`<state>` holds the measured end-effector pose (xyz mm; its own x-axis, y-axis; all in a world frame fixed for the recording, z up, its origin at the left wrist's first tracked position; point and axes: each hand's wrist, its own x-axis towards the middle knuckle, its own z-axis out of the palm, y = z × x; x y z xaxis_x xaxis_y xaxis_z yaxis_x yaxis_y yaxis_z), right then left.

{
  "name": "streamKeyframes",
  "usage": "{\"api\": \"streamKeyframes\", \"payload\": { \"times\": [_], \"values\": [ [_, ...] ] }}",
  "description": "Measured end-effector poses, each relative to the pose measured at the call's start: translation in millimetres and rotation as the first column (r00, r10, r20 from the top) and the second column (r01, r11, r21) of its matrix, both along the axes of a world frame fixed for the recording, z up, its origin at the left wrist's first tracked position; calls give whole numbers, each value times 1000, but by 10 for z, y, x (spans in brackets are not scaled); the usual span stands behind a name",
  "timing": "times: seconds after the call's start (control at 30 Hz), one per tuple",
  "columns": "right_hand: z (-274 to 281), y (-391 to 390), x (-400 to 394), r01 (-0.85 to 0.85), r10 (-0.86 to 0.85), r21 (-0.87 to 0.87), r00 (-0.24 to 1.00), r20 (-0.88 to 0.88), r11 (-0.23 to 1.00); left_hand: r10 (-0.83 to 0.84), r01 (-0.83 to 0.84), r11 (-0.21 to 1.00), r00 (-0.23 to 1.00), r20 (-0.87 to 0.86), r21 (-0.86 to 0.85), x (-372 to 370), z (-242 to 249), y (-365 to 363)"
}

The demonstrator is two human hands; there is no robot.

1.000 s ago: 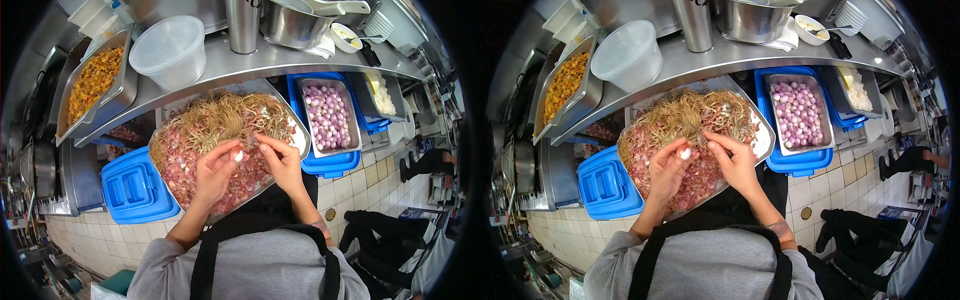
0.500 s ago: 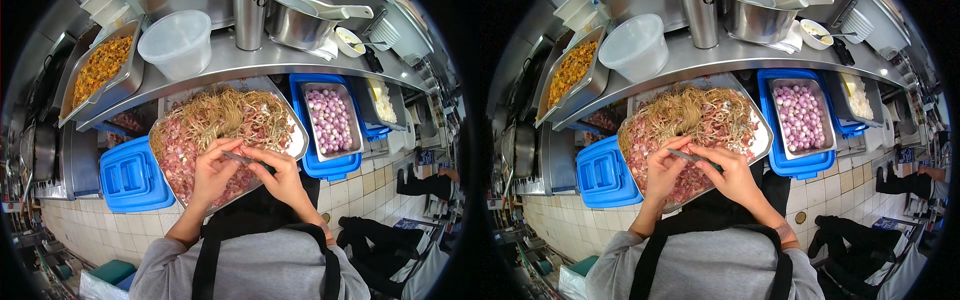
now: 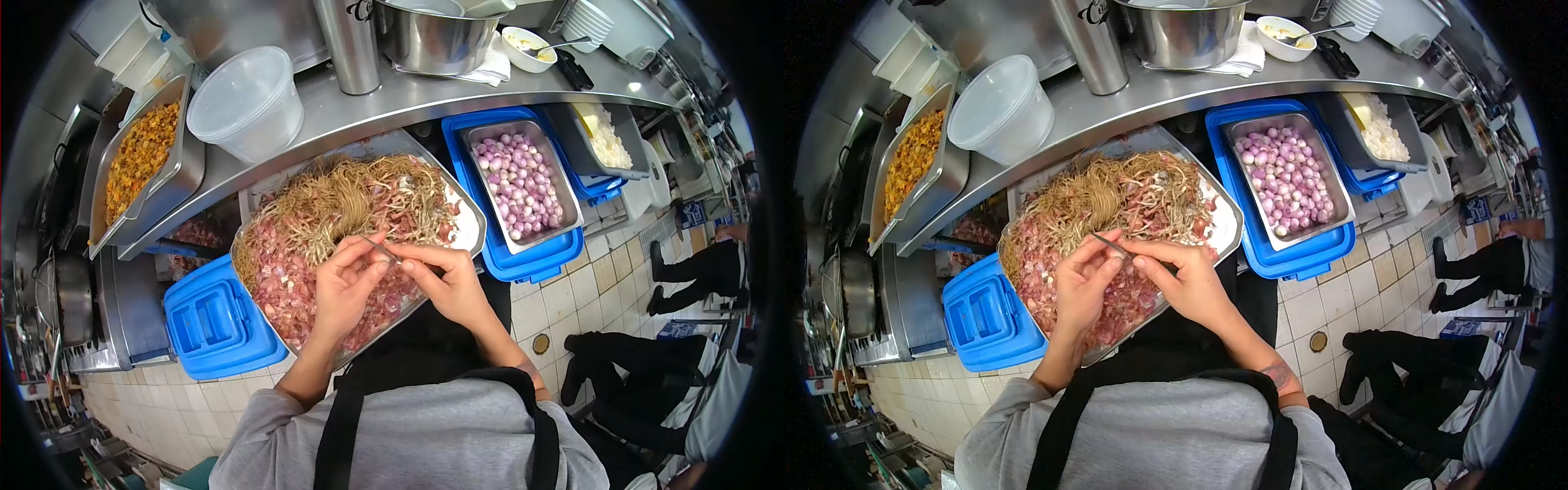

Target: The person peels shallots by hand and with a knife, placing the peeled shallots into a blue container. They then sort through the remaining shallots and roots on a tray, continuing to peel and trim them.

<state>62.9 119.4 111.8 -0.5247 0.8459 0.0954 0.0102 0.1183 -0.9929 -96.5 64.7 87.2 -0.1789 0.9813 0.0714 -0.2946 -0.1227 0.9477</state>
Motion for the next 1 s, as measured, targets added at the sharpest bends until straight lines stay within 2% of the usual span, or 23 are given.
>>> {"api": "streamKeyframes", "payload": {
  "times": [0.1, 0.3, 0.4, 0.5, 0.53, 0.57, 0.6, 0.7, 0.8, 0.9, 0.93, 1.0],
  "values": [
    [8, -55, -35, 28, -25, 117, 999, -33, 993, 8, -8, 999, 1000, -18, 44, -7, 28, 13],
    [68, -127, 22, -33, -23, 298, 983, 184, 954, 45, -44, 999, 999, -26, 28, 24, 58, -111],
    [60, -175, -8, 13, -56, 300, 989, 138, 954, 73, -73, 997, 997, -24, 0, 62, 57, -156],
    [-109, -150, 8, 66, -92, 447, 995, 37, 892, 73, -77, 996, 995, -72, -42, 107, 82, -179],
    [-131, -139, 44, 14, -11, 176, 1000, -14, 984, 59, -61, 998, 995, -83, -19, 116, 71, -176],
    [-144, -110, 103, -61, 52, -106, 995, -87, 993, 45, -45, 999, 995, -92, 4, 126, 42, -163],
    [-147, -63, 156, -153, 93, -368, 980, -175, 917, 32, -29, 999, 994, -101, 30, 134, 11, -135],
    [-212, 105, 250, -303, 100, -540, 923, -373, 785, -29, 34, 995, 998, -55, 95, 155, -62, -51],
    [-284, 217, 212, -242, 28, -522, 923, -384, 818, -15, 8, 999, 986, 166, 42, 214, -2, -18],
    [-327, 280, 86, -3, -65, -324, 978, -199, 946, -39, 13, 995, 966, 256, 102, 179, 11, 11],
    [-303, 290, 90, 25, -65, -291, 989, -130, 956, -25, 5, 997, 966, 256, 78, 169, 9, 4],
    [-239, 244, 74, 80, -82, -104, 997, -15, 991, 2, -11, 999, 967, 254, 35, 146, -5, -3]
  ]
}}
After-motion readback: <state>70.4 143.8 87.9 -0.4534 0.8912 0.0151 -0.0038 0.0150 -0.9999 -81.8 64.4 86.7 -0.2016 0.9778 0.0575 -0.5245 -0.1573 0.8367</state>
